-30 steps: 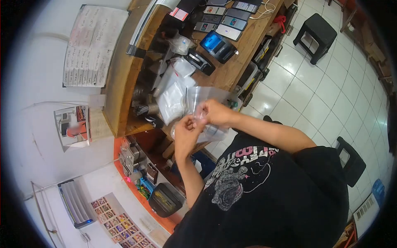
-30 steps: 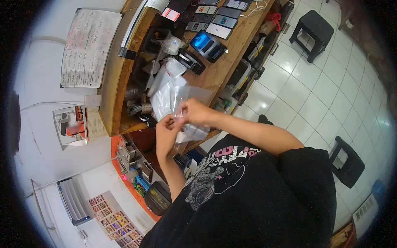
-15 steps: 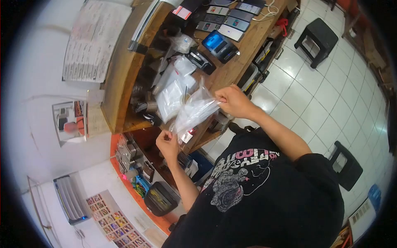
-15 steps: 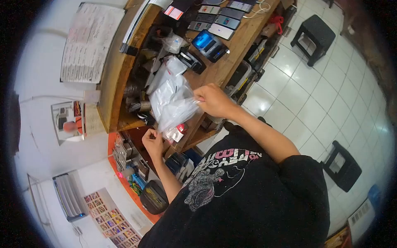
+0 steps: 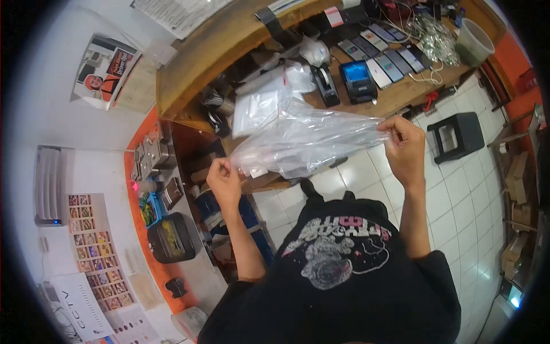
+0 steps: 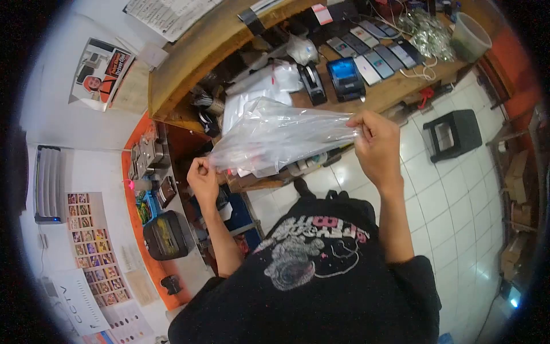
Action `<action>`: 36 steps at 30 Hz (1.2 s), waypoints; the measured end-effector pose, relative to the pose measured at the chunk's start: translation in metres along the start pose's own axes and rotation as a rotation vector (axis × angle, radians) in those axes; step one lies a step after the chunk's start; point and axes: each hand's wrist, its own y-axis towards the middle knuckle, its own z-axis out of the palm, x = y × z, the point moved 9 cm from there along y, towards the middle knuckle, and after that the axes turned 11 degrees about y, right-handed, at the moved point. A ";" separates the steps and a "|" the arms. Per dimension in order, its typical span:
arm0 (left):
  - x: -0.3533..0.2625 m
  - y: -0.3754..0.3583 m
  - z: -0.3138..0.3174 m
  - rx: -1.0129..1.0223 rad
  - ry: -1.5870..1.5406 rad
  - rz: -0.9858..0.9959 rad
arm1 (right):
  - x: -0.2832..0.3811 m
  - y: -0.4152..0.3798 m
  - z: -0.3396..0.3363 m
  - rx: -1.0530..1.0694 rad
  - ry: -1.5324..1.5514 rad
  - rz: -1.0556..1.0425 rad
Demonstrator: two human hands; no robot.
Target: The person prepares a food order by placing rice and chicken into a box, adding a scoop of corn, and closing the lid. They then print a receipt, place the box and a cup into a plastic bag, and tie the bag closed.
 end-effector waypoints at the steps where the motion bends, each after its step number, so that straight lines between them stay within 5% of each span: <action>1: -0.017 0.002 -0.007 0.015 0.141 0.053 | 0.010 0.001 0.013 0.078 -0.075 -0.082; 2: -0.031 -0.005 -0.015 0.039 0.290 0.091 | 0.011 0.000 0.024 0.099 -0.072 -0.075; 4: -0.091 -0.014 -0.012 -0.093 0.486 0.365 | 0.005 0.022 0.047 0.152 0.449 0.016; 6: -0.105 -0.028 0.032 -0.039 0.370 0.588 | 0.004 0.026 0.074 0.279 0.670 0.151; 9: -0.068 -0.038 0.084 0.240 0.083 0.432 | 0.005 0.017 0.113 0.532 0.509 0.376; 11: -0.053 -0.029 0.089 0.347 -0.120 0.248 | 0.066 0.026 0.093 0.084 -0.243 -0.280; 14: -0.034 -0.028 0.071 0.213 -0.115 0.185 | 0.069 -0.009 0.181 0.451 0.276 -0.128; 15: -0.039 -0.029 0.056 0.130 -0.027 0.237 | 0.046 -0.031 0.232 0.750 0.233 0.043; 16: -0.032 -0.037 0.048 0.338 -0.393 -0.027 | 0.001 -0.059 0.284 1.009 0.002 0.021; 17: -0.031 -0.058 0.039 0.531 -0.763 -0.299 | -0.061 -0.087 0.327 1.104 -0.167 -0.101; 18: -0.038 -0.068 0.018 0.751 -0.646 -0.091 | -0.108 -0.107 0.352 1.121 -0.165 -0.101; 19: -0.036 -0.081 -0.004 0.957 -0.519 0.116 | -0.130 -0.126 0.369 1.084 -0.240 -0.373; 20: -0.015 -0.081 -0.021 0.942 -0.522 0.097 | -0.130 -0.140 0.381 1.034 -0.305 -0.647; 21: 0.010 -0.081 -0.034 0.892 -0.495 0.077 | -0.057 -0.123 0.391 1.281 -0.721 -0.399; 22: 0.033 -0.083 -0.047 0.855 -0.466 0.051 | -0.046 -0.134 0.398 1.308 -0.708 -0.394; 24: 0.083 -0.068 -0.086 0.492 0.316 0.050 | -0.051 -0.186 0.407 1.692 -0.431 0.058; 26: 0.164 -0.083 -0.119 0.348 0.702 -0.383 | 0.006 -0.205 0.419 1.591 0.361 -0.307; 27: 0.184 -0.089 -0.126 0.349 0.698 -0.396 | 0.025 -0.194 0.422 1.604 0.360 -0.304; 29: 0.230 -0.101 -0.140 0.403 0.693 -0.499 | 0.072 -0.165 0.429 1.791 0.963 0.565; 30: 0.251 -0.104 -0.145 0.405 0.682 -0.509 | 0.043 -0.149 0.442 1.670 0.959 0.823; 31: 0.271 -0.108 -0.146 0.437 0.659 -0.509 | -0.003 -0.121 0.460 1.417 0.835 0.775; 33: 0.285 -0.106 -0.148 0.543 0.518 -0.612 | -0.086 -0.071 0.471 0.857 0.087 0.452; 36: 0.296 -0.082 -0.151 0.484 0.486 -0.514 | -0.109 -0.060 0.496 0.698 -0.125 0.189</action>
